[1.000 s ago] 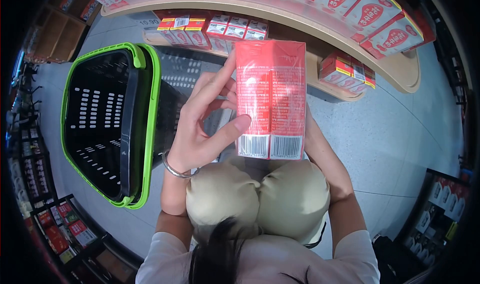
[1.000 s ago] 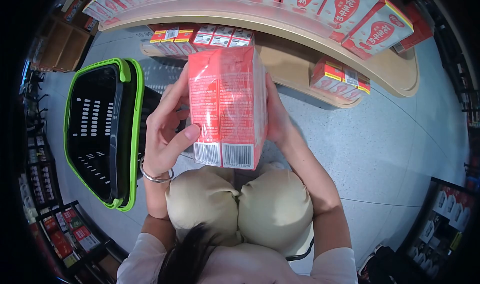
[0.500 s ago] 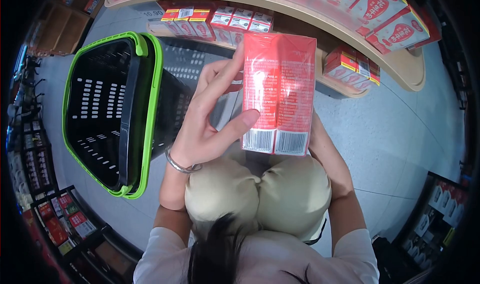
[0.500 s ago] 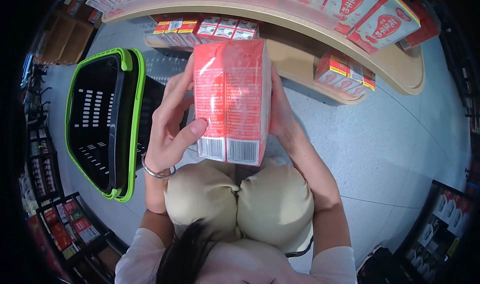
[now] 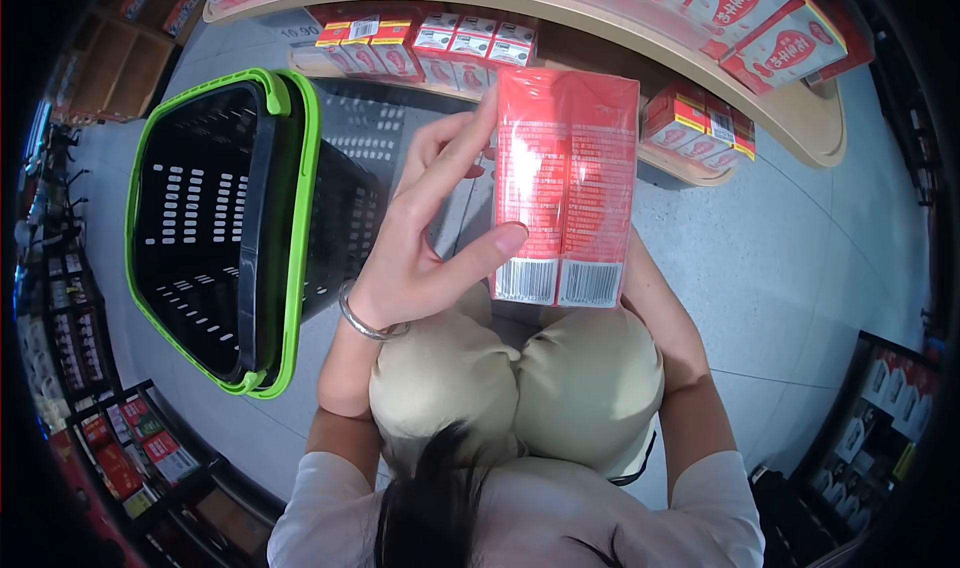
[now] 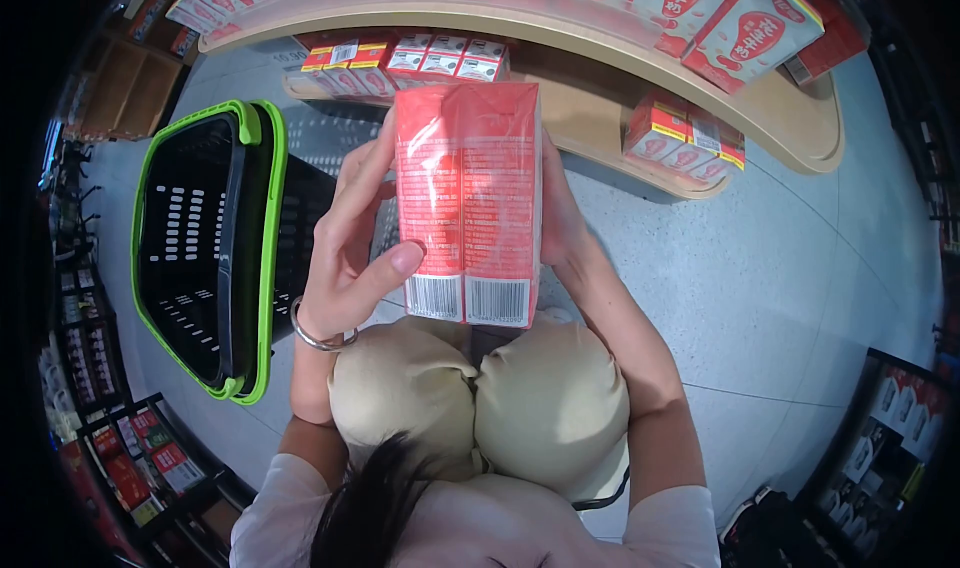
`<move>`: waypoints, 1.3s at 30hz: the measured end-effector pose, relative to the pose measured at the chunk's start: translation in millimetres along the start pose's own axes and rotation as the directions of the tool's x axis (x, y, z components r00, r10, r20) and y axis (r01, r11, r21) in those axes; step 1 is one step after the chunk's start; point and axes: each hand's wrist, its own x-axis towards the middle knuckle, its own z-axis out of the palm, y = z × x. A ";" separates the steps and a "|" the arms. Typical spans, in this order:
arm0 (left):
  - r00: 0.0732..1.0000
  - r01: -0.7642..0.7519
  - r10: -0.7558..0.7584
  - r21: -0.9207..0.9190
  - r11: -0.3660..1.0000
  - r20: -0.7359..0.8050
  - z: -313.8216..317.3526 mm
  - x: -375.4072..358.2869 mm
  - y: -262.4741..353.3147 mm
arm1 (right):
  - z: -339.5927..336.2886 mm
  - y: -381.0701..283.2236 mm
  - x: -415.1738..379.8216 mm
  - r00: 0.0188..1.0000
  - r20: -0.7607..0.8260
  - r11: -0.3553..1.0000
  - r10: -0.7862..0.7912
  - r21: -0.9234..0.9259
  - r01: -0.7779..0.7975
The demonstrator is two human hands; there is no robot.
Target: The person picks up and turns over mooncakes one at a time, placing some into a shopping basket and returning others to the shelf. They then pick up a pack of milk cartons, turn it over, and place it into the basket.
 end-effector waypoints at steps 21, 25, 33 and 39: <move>0.988 0.121 -0.138 -0.220 0.968 -0.063 0.5 1.8 -9.6 | -20.0 -1.2 2.5 0.994 -0.109 1.000 -0.010 -0.004 0.009; 0.968 0.173 -0.216 -0.283 0.943 -0.129 -5.9 0.8 -15.8 | -16.2 -4.5 -1.2 0.966 -0.247 0.992 -0.082 -0.112 0.056; 0.744 0.551 -0.658 -0.447 0.705 -0.119 -3.4 -7.3 -71.0 | 4.8 -15.1 -10.7 0.901 -0.288 0.917 -0.324 -0.331 0.223; 0.747 0.476 -0.644 -0.545 0.690 -0.163 -3.8 -3.6 -71.6 | 20.2 -15.8 -15.8 0.900 -0.275 0.869 -0.339 -0.458 0.187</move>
